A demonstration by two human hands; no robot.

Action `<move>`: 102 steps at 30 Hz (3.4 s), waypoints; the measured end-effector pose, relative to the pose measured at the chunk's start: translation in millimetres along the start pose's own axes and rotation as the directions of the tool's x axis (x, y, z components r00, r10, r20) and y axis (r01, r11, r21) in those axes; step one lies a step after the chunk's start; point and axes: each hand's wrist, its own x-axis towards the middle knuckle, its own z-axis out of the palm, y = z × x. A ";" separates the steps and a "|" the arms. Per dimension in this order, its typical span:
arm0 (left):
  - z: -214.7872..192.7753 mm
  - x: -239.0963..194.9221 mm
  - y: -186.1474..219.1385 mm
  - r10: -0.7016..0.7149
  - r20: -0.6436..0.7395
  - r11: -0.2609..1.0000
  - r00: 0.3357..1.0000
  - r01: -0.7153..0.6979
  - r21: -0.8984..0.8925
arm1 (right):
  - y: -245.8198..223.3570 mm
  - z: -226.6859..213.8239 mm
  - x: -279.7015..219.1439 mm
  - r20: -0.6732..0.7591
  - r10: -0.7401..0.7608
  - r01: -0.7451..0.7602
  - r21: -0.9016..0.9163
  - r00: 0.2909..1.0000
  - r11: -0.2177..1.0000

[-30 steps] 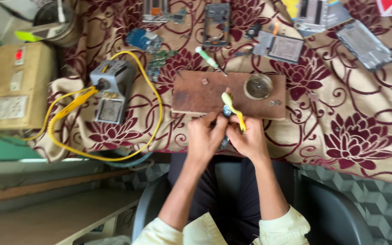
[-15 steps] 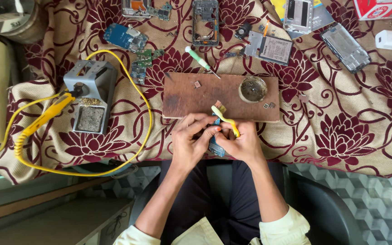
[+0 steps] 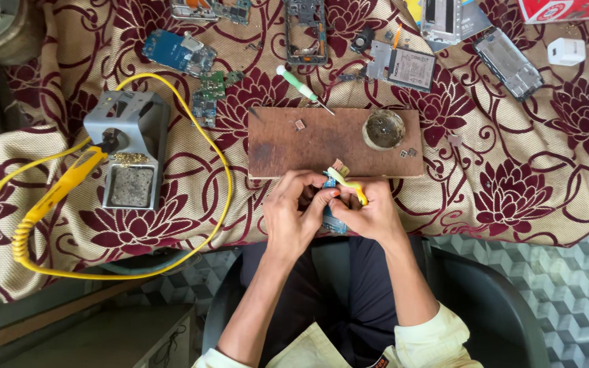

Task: The person cleans a small blue circuit board using a toothbrush. They repeatedly scrub the surface and edges of the board while holding it with the other hand.

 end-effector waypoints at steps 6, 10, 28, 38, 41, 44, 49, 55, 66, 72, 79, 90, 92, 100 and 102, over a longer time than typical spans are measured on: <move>-0.4 2.9 3.8 -0.070 -0.008 0.997 0.998 0.069 -0.041 | 2.5 -0.1 1.7 0.003 0.031 -0.031 -0.008 1.000 1.000; -3.2 3.7 7.3 -0.015 -0.040 0.998 0.999 0.012 -0.065 | 9.0 -9.6 -1.1 0.039 -0.108 0.111 -0.099 0.993 0.989; -26.6 11.4 3.8 -0.326 0.124 0.926 0.937 0.343 -0.157 | -92.7 -12.7 59.4 -0.341 -0.123 -0.098 -0.565 0.932 0.819; -38.9 23.9 2.7 -0.473 0.380 0.729 0.795 0.595 -0.338 | -132.1 16.4 107.9 -0.126 -0.284 0.053 -0.836 0.951 0.547; -36.3 23.1 5.3 -0.436 0.342 0.782 0.832 0.538 -0.314 | -116.6 23.2 156.3 -0.059 0.001 -0.050 -0.830 0.998 0.555; -35.6 23.5 6.7 -0.327 0.243 0.890 0.913 0.384 -0.247 | -107.6 22.5 181.5 -0.015 0.094 -0.071 -0.781 0.995 0.621; -31.9 25.9 9.6 -0.371 0.251 0.917 0.894 0.395 -0.049 | -109.9 4.6 155.9 -0.058 -0.205 0.109 -0.691 0.977 0.714; -30.0 23.1 13.1 -0.344 0.203 0.935 0.917 0.353 -0.010 | -94.4 15.7 167.8 0.009 0.042 -0.019 -0.791 0.999 0.612; -34.4 28.5 15.2 -0.375 0.285 0.924 0.882 0.380 0.040 | -58.1 -30.9 35.8 -0.199 -0.212 0.247 0.171 0.957 0.954; -35.2 23.6 12.6 -0.252 0.315 0.965 0.915 0.262 0.011 | -19.7 -18.4 -26.4 -0.387 -0.038 0.111 0.169 0.921 0.979; -35.9 25.4 11.5 -0.062 0.303 0.996 0.951 0.078 -0.041 | 9.3 -26.3 -18.7 -0.475 0.248 0.040 0.517 0.844 0.855; -35.7 26.7 15.6 -0.208 0.348 0.978 0.914 0.206 0.042 | 11.0 -30.5 -22.9 -0.370 0.239 -0.028 0.495 0.898 0.869; -35.7 26.6 15.3 -0.242 0.358 0.970 0.902 0.236 0.060 | 12.1 -27.9 -24.4 -0.390 0.234 -0.024 0.474 0.891 0.880; -32.8 25.1 15.0 -0.255 0.348 0.967 0.902 0.233 0.105 | 11.3 -33.8 -29.0 -0.327 0.266 -0.082 0.484 0.907 0.871; -31.0 23.9 14.8 -0.225 0.322 0.973 0.920 0.193 0.127 | 11.5 -33.9 -28.0 -0.318 0.260 -0.095 0.451 0.912 0.887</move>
